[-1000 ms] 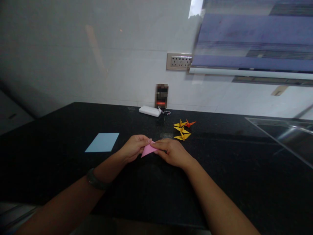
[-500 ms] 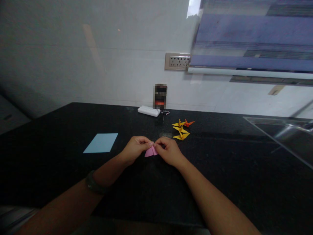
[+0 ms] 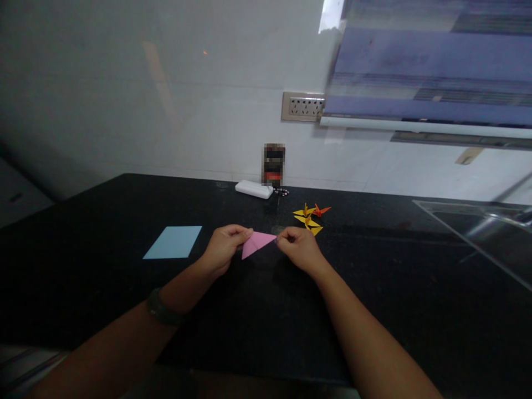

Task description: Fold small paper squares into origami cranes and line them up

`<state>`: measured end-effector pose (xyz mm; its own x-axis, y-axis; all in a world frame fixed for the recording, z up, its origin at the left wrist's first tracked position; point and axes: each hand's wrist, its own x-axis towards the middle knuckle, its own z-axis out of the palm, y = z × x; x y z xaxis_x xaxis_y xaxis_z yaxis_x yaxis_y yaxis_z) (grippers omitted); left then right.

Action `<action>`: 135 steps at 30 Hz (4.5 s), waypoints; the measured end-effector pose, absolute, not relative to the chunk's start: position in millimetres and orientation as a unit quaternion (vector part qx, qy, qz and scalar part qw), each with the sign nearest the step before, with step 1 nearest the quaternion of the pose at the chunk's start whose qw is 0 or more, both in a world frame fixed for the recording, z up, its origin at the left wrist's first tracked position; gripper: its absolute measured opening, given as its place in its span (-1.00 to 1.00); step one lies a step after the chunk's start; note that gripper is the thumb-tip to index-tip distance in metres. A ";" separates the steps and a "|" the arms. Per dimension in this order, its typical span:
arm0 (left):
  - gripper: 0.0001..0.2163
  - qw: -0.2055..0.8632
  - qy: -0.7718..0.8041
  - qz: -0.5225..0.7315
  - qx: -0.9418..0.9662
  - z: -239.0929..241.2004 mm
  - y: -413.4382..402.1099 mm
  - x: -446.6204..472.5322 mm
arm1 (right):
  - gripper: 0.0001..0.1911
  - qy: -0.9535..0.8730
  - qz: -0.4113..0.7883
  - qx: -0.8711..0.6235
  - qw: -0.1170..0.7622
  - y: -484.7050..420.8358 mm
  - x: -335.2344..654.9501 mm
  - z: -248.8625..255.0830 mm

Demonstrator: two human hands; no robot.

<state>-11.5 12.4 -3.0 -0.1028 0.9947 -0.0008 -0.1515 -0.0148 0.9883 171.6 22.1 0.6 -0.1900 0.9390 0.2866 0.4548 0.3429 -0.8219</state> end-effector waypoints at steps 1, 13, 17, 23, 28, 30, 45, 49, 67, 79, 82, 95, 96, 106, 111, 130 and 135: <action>-0.85 0.523 0.481 0.568 0.415 -3.2 12.8 -11.9 | -0.88 -0.693 0.318 -0.494 0.418 22.2 170.9 0.5; -0.83 0.506 0.458 0.515 0.518 -7.0 7.4 -5.1 | -0.79 -0.619 0.483 -0.444 0.432 8.3 142.0 -12.1; -0.86 0.516 0.453 0.480 0.546 -6.1 6.3 -6.1 | -0.76 -0.639 0.420 -0.459 0.452 11.1 146.2 -12.4; -0.89 0.634 0.429 0.466 0.443 -5.3 7.3 -9.2 | -0.70 -0.601 0.503 -0.407 0.469 7.7 146.5 -7.0; -0.90 0.688 0.401 0.460 0.392 -6.9 9.3 -11.7 | -0.71 -0.573 0.567 -0.355 0.473 5.2 144.9 -5.9; -0.91 0.704 0.397 0.450 0.378 -6.7 9.3 -11.5 | -0.74 -0.576 0.568 -0.355 0.469 3.9 143.8 -5.4; -0.93 0.744 0.372 0.432 0.348 -3.6 7.7 -12.3 | -0.80 -0.579 0.571 -0.348 0.466 3.1 142.1 -5.3; -0.93 0.744 0.371 0.437 0.343 -3.8 7.9 -12.5 | -0.80 -0.578 0.573 -0.352 0.463 2.3 142.1 -3.8; -0.66 0.688 0.439 0.331 0.474 -4.8 2.2 -9.3 | -0.86 -0.694 0.371 -0.421 0.451 14.3 149.3 -16.5; -0.59 0.682 0.436 0.311 0.497 -1.7 0.1 -6.7 | -0.71 -0.756 0.271 -0.395 0.447 6.4 149.6 -9.4; -0.59 0.632 0.437 0.347 0.539 -2.7 0.6 -5.1 | -0.63 -0.720 0.350 -0.392 0.453 4.5 146.6 -9.9; -0.64 0.373 0.526 0.459 0.612 -3.5 6.8 -11.4 | -0.63 -0.547 0.585 -0.435 0.411 3.3 141.0 0.8; -0.66 0.369 0.522 0.462 0.614 -4.1 7.4 -11.7 | -0.66 -0.554 0.580 -0.437 0.408 2.4 140.0 0.7; -0.82 0.507 0.463 0.427 0.588 -9.2 6.5 -7.3 | -0.77 -0.570 0.495 -0.431 0.494 7.9 143.5 -4.4; -0.88 0.524 0.473 0.445 0.552 -6.2 3.9 -5.6 | -0.76 -0.581 0.504 -0.429 0.473 3.8 139.4 -1.9; -0.77 0.524 0.453 0.391 0.607 -8.0 1.5 -3.2 | -0.79 -0.641 0.424 -0.434 0.470 9.1 144.6 -8.9; -0.77 0.490 0.455 0.396 0.629 -14.0 3.0 -3.6 | -0.80 -0.649 0.428 -0.430 0.459 9.0 144.5 -9.3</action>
<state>-3.6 3.0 -14.0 0.2716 0.9610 0.0523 0.1834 -0.1051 0.9774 144.5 9.0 -9.3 -0.2095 0.9509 0.2279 0.1643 0.2640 -0.9504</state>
